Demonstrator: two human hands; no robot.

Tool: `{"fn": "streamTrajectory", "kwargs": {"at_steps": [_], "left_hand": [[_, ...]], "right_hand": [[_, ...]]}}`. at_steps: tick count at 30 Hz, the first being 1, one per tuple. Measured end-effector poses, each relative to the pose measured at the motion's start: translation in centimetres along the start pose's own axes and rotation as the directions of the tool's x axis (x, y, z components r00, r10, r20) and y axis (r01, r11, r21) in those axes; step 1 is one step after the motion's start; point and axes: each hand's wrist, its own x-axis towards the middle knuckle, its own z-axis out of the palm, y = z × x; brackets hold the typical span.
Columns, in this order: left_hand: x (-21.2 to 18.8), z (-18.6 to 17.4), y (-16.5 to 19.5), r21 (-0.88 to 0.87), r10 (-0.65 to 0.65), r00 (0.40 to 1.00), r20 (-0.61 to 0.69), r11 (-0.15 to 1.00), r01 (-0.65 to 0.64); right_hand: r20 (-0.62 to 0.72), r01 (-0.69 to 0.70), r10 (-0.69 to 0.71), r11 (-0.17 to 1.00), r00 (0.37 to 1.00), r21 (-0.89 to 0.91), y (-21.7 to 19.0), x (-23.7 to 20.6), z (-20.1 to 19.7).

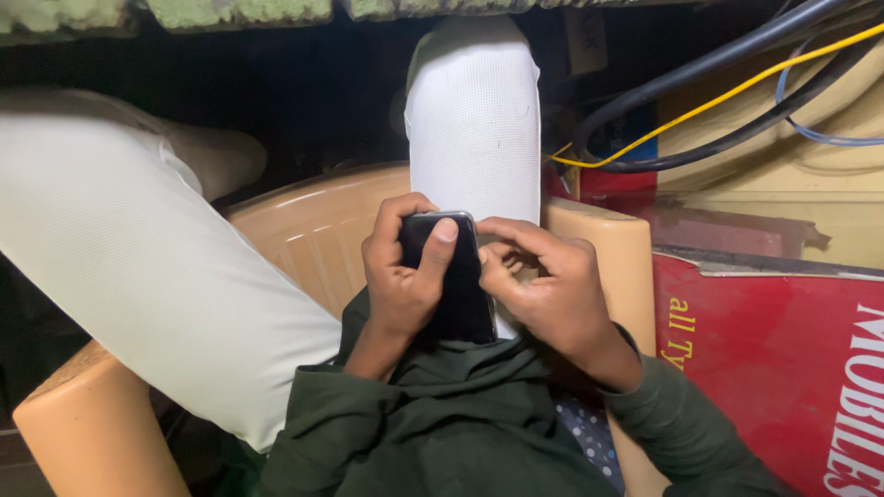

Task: The person removes the back cover of a smartphone, then uses a screwdriver to unscrew and remove a small metal plate from the phone's interior. The phone remains open on the workbench with internal components exposed.

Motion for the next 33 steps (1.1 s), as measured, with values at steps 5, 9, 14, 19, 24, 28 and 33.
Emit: {"fn": "streamTrajectory", "kwargs": {"at_steps": [5, 9, 14, 19, 24, 28, 33], "left_hand": [[0.2, -0.2, -0.1, 0.020, 0.012, 0.998, 0.055, 1.000, -0.013], [0.2, -0.3, 0.0, 0.094, -0.002, 0.996, 0.094, 0.996, -0.007], [0.3, -0.5, 0.2, 0.128, -0.004, 0.988, 0.157, 0.992, -0.017], [-0.4, 0.1, 1.4, 0.248, 0.059, 0.949, 0.310, 0.959, -0.141], [-1.2, 0.0, 3.2, 0.298, 0.155, 0.918, 0.366, 0.915, -0.273], [-2.1, -0.7, 4.3, 0.493, 0.040, 0.954, 0.298, 0.849, -0.190], [-3.4, 0.0, 5.1, 0.615, 0.045, 0.975, 0.219, 0.769, -0.174]], "right_hand": [[-0.020, 0.096, -0.095, 0.993, 0.995, 0.063, -0.5, 0.3, -0.2], [-0.075, 0.152, -0.158, 0.985, 0.985, -0.077, -0.9, 0.6, -0.2], [-0.081, 0.133, -0.144, 0.984, 0.986, -0.121, -1.3, 0.6, -0.3], [-0.030, 0.159, -0.168, 0.966, 0.985, -0.202, -0.9, 0.8, -1.5], [0.136, -0.053, 0.045, 0.997, 0.990, 0.054, 0.6, 0.4, -2.7], [0.246, -0.145, 0.107, 0.979, 0.963, 0.143, 1.5, -1.2, -3.4], [0.211, -0.053, 0.028, 0.992, 0.977, 0.113, 1.6, -2.2, -3.2]]}}
